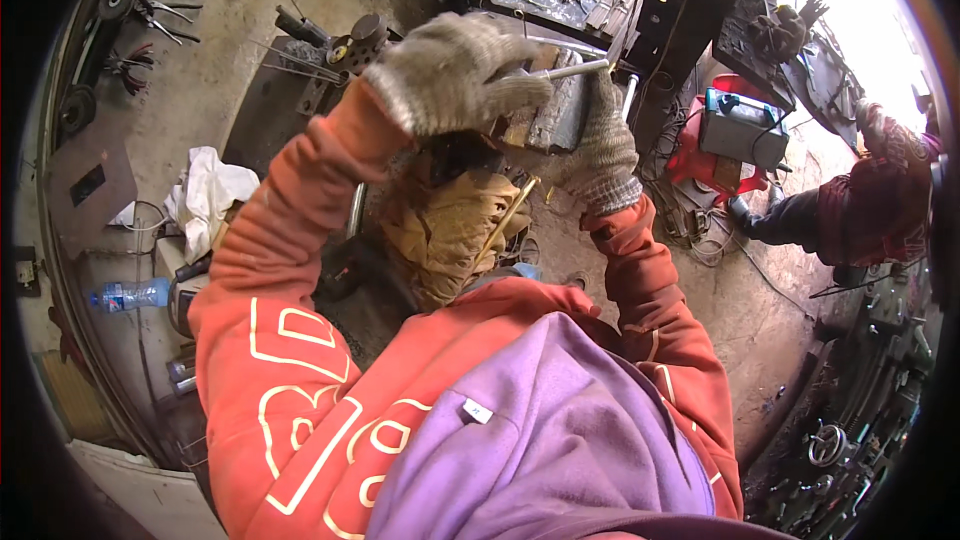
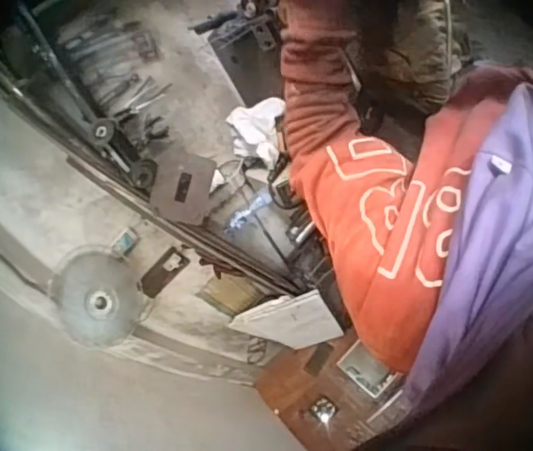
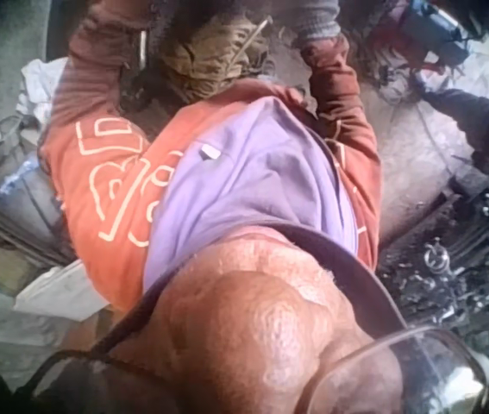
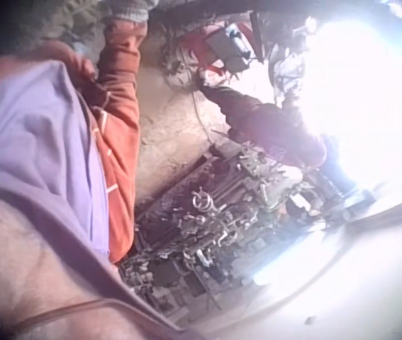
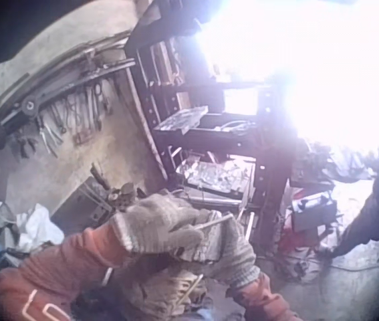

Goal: The person threads a hole in a metal block using a tap handle, drills into a brass rod with a handheld drill, and measures the rod with a caliper.

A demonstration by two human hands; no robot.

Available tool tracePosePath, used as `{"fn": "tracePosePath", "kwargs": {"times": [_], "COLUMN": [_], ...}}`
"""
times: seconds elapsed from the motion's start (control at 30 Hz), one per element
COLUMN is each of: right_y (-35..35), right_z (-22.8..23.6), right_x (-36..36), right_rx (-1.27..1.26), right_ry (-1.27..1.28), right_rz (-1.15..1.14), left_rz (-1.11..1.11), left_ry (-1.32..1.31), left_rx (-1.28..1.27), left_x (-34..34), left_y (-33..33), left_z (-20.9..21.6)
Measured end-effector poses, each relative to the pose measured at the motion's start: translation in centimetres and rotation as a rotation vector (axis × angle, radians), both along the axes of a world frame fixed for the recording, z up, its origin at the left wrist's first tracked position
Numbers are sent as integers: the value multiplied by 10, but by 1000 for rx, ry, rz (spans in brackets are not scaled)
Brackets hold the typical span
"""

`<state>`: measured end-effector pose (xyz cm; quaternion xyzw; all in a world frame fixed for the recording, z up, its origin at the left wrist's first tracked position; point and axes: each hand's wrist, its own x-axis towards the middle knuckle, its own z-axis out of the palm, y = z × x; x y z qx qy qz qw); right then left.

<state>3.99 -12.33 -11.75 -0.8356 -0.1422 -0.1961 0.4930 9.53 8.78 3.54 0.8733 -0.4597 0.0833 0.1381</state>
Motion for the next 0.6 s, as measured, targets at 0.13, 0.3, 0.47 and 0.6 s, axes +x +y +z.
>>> {"fn": "tracePosePath", "kwargs": {"times": [0.13, 0.3, 0.47, 0.6], "right_y": [-2, 2, -4, -2], "right_z": [-1, -4, -11, 9], "right_x": [1, 5, 9, 3], "right_rx": [5, 35, 130, 41], "right_ry": [-41, -93, -54, -129], "right_rz": [-36, -9, 12, 28], "left_rz": [137, 119, -390, -388], "left_ry": [-129, 406, 527, 8], "left_rx": [-64, -66, -296, -9], "left_x": [-43, -110, -103, -19], "left_y": [29, 38, -47, -60], "left_z": [2, -4, 4, 21]}}
